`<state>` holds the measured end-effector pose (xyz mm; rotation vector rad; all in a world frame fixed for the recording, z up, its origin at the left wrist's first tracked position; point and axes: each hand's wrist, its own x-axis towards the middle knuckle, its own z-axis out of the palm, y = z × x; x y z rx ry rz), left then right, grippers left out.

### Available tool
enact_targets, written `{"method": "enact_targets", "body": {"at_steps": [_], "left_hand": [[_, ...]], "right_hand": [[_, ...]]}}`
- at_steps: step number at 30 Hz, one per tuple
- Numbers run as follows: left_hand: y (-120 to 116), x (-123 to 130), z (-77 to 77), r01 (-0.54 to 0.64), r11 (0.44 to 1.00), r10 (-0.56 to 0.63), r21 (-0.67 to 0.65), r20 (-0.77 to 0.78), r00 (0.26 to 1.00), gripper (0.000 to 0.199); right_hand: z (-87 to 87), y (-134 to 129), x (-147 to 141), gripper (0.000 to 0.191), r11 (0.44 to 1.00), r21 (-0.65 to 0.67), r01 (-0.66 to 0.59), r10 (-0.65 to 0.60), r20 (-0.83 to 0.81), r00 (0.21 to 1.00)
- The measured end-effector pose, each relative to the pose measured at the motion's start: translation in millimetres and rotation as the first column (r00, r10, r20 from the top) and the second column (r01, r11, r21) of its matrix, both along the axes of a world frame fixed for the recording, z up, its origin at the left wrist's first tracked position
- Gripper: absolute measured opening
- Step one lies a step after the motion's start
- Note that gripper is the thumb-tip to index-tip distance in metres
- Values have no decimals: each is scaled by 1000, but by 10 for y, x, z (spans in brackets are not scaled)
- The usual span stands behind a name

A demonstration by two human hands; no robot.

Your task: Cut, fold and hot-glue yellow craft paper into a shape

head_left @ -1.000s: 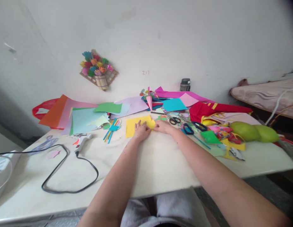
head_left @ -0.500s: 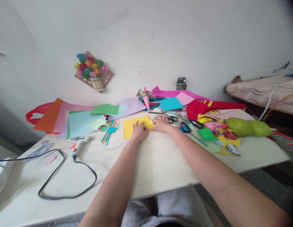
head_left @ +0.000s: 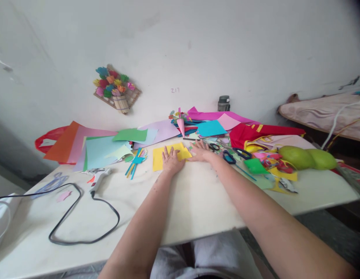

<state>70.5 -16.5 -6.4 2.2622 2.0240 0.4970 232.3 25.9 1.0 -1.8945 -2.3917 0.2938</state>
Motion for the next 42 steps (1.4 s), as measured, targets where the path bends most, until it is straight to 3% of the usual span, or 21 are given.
{"method": "enact_targets", "body": {"at_steps": [11,24,30,33,36,39,42], "left_hand": [[-58,-126,54,-118,990,113,-72,-66,991,58],[-82,-435,84,-133,986,128,-101,-57,990,58],[-47,-544,101,-133,981,135,-138,6,991,48],[-52,-595,144,-137,979,143,-153,26,989,42],[-72,-628,158,-118,981,117,-157,-19,993,42],[-74,-645,143,-102,982,96,-160,-42,994,45],[-47,-677,143,-119,983,118,-140,-16,993,42]], "right_hand": [[55,-43,7,101,998,-46,31,-32,-21,999],[40,-36,40,87,997,-69,-35,34,-11,999],[-10,-44,64,82,997,-35,-68,68,-11,998],[-20,-44,79,75,998,39,-47,50,-66,997],[12,-50,56,62,971,238,-32,74,-168,983],[81,-108,-67,45,885,442,-148,283,-257,924],[155,-225,-287,37,838,458,-298,448,-264,854]]}}
